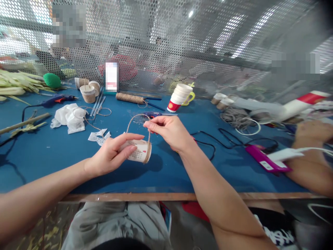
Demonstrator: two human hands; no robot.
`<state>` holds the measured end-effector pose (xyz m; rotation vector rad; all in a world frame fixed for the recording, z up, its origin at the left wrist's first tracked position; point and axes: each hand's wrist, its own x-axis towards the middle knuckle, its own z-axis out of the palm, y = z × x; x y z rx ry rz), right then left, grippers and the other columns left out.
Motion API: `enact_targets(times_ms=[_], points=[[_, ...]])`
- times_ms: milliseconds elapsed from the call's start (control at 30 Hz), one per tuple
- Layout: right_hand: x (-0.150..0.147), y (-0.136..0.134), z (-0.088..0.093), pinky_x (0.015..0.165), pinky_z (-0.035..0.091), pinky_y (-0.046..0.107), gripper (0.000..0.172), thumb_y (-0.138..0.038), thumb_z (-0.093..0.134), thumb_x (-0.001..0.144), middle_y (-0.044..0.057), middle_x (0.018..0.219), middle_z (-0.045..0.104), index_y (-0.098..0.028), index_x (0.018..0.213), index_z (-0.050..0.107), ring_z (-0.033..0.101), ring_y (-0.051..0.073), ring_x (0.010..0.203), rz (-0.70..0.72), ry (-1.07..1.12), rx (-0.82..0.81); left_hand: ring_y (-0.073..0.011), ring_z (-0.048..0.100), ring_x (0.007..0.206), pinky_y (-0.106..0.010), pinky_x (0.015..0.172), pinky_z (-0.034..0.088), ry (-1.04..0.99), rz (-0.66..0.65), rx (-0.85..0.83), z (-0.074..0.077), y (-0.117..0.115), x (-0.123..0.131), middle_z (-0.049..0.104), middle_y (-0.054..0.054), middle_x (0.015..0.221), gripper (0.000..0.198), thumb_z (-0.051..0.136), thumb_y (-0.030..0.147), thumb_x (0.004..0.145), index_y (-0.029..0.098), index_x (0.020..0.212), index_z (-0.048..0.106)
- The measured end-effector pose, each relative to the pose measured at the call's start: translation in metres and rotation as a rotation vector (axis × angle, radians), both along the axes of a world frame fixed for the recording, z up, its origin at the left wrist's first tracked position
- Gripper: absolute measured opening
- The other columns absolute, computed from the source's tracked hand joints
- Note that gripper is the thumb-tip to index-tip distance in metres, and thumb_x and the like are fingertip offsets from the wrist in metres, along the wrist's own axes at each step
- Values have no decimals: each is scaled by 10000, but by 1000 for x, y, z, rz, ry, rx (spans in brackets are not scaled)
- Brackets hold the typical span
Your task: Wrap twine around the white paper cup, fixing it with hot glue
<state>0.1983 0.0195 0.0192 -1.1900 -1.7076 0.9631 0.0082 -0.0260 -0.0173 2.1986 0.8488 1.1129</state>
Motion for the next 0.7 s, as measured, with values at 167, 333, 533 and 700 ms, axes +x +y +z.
enact_targets(times_ms=[167,333,533,700], points=[[-1,-1,-1,556,395,252,230,-378,684,649,3,585,607,-148,656,673,490,97,545,23,-8,-41,-106,593,619,-190,537,443,9,2,92,0,-1,-1,687,-61,820,280,425,212,866,135,1102,553],[-3,-2,-1,556,388,245,198,-340,697,636,-11,569,590,-146,643,661,489,91,543,33,-1,-92,-98,610,630,-183,555,456,-5,-15,169,-2,-1,-2,693,-64,889,270,437,183,861,160,1107,548],[-6,-4,0,573,397,249,194,-336,712,614,-21,552,580,-155,610,643,494,89,540,55,15,-155,-90,613,603,-175,548,469,-7,-28,271,3,-3,-1,699,-61,875,281,435,122,842,167,1095,548],[-7,-5,0,555,385,244,178,-321,720,601,-24,556,585,-163,591,641,488,86,529,86,26,-200,-94,617,619,-171,547,471,-16,-21,357,3,-4,-2,697,-57,850,269,436,117,845,165,1083,551]])
